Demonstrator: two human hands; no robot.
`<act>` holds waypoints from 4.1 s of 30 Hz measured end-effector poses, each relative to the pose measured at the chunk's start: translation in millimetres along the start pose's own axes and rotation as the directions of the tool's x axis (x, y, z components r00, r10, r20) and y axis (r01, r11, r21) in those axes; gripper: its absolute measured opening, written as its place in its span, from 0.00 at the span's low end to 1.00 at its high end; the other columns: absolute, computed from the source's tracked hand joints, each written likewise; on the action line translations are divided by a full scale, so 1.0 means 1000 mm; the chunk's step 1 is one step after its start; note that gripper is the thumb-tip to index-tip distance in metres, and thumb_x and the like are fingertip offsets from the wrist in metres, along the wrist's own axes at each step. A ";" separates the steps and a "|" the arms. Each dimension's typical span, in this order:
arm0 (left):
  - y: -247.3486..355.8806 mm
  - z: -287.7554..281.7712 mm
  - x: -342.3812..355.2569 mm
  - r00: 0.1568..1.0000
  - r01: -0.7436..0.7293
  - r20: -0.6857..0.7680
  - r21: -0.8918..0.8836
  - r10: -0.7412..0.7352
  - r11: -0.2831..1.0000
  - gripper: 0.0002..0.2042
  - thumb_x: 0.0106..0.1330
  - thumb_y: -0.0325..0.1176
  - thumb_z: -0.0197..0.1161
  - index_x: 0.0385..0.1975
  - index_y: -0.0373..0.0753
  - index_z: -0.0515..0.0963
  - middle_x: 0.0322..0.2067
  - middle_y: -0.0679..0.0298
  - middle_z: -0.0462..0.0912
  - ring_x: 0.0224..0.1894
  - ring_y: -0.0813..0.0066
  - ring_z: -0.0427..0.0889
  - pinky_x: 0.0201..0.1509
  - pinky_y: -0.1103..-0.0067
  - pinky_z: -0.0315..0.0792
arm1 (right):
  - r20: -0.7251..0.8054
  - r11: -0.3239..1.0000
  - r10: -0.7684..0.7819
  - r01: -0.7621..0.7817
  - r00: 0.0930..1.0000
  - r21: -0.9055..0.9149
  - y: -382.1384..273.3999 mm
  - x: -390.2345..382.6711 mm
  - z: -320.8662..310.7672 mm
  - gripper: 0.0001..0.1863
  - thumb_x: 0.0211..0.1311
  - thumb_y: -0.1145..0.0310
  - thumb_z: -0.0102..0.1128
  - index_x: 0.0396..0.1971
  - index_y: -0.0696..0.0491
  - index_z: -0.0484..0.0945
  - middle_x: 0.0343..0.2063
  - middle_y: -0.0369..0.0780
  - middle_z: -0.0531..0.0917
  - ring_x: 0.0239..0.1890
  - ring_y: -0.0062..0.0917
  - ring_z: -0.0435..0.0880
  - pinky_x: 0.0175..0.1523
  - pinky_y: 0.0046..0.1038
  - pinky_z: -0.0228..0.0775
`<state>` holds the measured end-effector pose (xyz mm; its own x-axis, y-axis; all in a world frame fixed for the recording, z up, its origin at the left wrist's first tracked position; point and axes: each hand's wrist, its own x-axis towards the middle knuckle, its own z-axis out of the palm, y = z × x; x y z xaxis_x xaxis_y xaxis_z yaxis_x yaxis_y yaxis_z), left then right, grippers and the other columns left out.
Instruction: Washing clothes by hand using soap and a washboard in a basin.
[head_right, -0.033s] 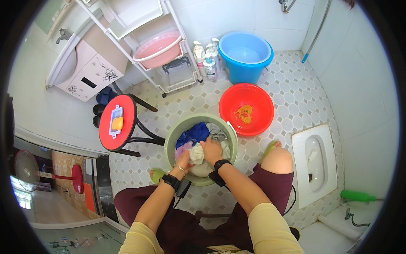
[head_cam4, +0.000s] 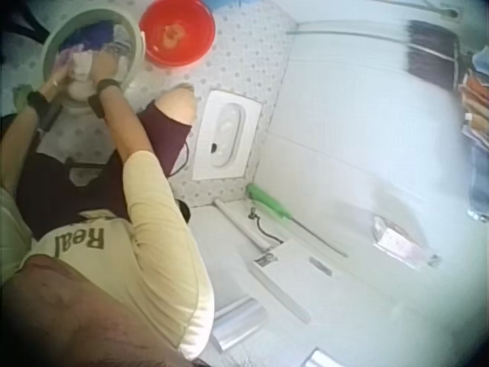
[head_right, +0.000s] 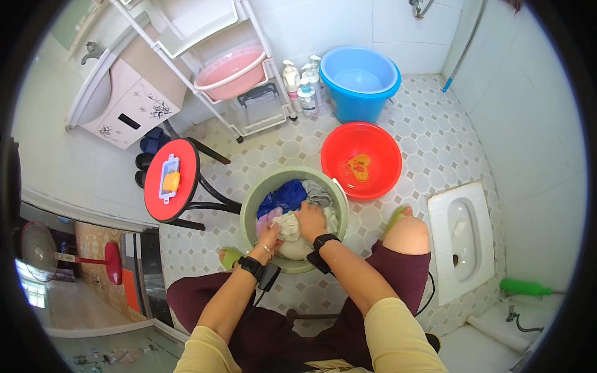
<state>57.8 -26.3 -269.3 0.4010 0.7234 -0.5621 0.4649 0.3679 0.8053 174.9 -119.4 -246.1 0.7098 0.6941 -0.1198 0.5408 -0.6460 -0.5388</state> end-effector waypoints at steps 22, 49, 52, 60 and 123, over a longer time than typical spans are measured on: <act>0.031 0.003 0.007 0.860 0.440 0.469 -0.479 -0.202 0.759 0.18 0.62 0.50 0.44 0.45 0.48 0.70 0.44 0.63 0.74 0.46 0.69 0.74 0.49 0.71 0.69 | 0.344 0.295 -0.171 -0.285 0.923 0.912 -0.045 0.015 -0.021 0.03 0.43 0.74 0.46 0.19 0.52 0.71 0.19 0.32 0.72 0.25 0.19 0.69 0.33 0.19 0.61; 0.008 -0.002 0.012 0.882 -0.445 0.304 0.790 0.360 0.423 0.23 0.63 0.45 0.46 0.54 0.37 0.64 0.45 0.56 0.72 0.48 0.66 0.70 0.52 0.75 0.64 | -0.007 0.967 -0.086 0.082 0.996 -0.242 0.022 -0.001 0.008 0.12 0.55 0.66 0.48 0.38 0.54 0.72 0.35 0.48 0.76 0.39 0.43 0.77 0.41 0.40 0.69; -0.010 0.003 0.018 0.863 -0.500 0.470 0.737 0.188 0.455 0.22 0.60 0.42 0.49 0.51 0.35 0.68 0.46 0.54 0.71 0.50 0.63 0.69 0.54 0.73 0.61 | 0.357 0.986 0.005 0.054 0.934 -0.155 0.022 0.000 0.013 0.14 0.54 0.69 0.47 0.41 0.51 0.72 0.39 0.45 0.75 0.42 0.41 0.76 0.43 0.39 0.69; 0.000 0.011 0.022 0.917 -0.020 0.344 0.547 -0.203 0.837 0.22 0.60 0.43 0.48 0.50 0.35 0.67 0.48 0.55 0.70 0.51 0.68 0.68 0.52 0.75 0.65 | 0.352 0.996 -0.018 0.047 0.936 -0.074 0.029 0.011 0.024 0.12 0.53 0.67 0.46 0.35 0.50 0.77 0.35 0.45 0.78 0.43 0.37 0.77 0.42 0.34 0.70; 0.138 0.018 -0.051 0.864 0.199 0.468 -0.657 0.186 0.727 0.16 0.65 0.49 0.41 0.41 0.47 0.71 0.36 0.67 0.76 0.39 0.72 0.76 0.41 0.74 0.72 | 0.167 0.020 -0.397 -0.174 0.903 0.985 -0.101 -0.007 -0.171 0.03 0.47 0.75 0.44 0.23 0.52 0.68 0.24 0.31 0.70 0.28 0.16 0.67 0.34 0.17 0.59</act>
<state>115.8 -23.2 -133.1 0.8025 0.4198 -0.4240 -0.1005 0.7956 0.5974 192.7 -114.0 -48.1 0.3505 0.9360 -0.0340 -0.5570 0.1791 -0.8110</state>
